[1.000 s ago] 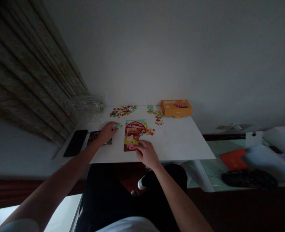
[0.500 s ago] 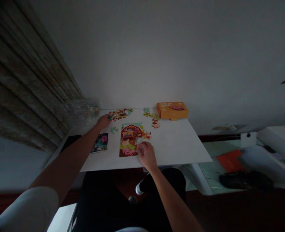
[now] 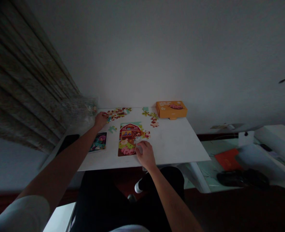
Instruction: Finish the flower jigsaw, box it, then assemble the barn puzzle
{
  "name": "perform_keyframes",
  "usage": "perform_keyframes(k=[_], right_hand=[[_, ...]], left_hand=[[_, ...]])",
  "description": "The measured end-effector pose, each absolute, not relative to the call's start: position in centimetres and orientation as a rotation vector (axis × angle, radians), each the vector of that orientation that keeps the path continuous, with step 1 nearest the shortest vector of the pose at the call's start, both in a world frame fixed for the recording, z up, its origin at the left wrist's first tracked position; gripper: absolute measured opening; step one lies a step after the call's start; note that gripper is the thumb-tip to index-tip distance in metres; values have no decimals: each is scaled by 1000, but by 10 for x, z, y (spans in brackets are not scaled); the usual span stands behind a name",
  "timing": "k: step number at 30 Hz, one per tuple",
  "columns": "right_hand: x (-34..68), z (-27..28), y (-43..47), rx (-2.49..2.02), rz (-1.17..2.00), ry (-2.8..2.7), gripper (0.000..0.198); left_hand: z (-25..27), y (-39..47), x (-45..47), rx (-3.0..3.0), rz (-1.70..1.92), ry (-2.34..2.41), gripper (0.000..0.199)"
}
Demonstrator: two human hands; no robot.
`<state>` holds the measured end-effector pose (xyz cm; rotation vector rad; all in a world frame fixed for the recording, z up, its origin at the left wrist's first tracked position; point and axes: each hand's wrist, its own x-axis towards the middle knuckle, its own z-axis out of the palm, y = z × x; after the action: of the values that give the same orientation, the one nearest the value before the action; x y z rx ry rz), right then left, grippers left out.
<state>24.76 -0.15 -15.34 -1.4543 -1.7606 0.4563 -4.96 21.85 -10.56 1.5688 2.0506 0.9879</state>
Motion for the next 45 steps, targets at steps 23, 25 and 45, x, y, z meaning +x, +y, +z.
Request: perform_keyframes(k=[23, 25, 45], right_hand=[[266, -148, 2, -1218, 1036, -1150, 41], [267, -148, 3, -1209, 1033, -1120, 42], [281, -154, 53, -1526, 870, -1637, 14]], left_hand=[[-130, 9, 115, 949, 1230, 1200, 36], [-133, 8, 104, 1128, 1200, 1233, 29], [-139, -2, 61, 2542, 581, 1446, 38]])
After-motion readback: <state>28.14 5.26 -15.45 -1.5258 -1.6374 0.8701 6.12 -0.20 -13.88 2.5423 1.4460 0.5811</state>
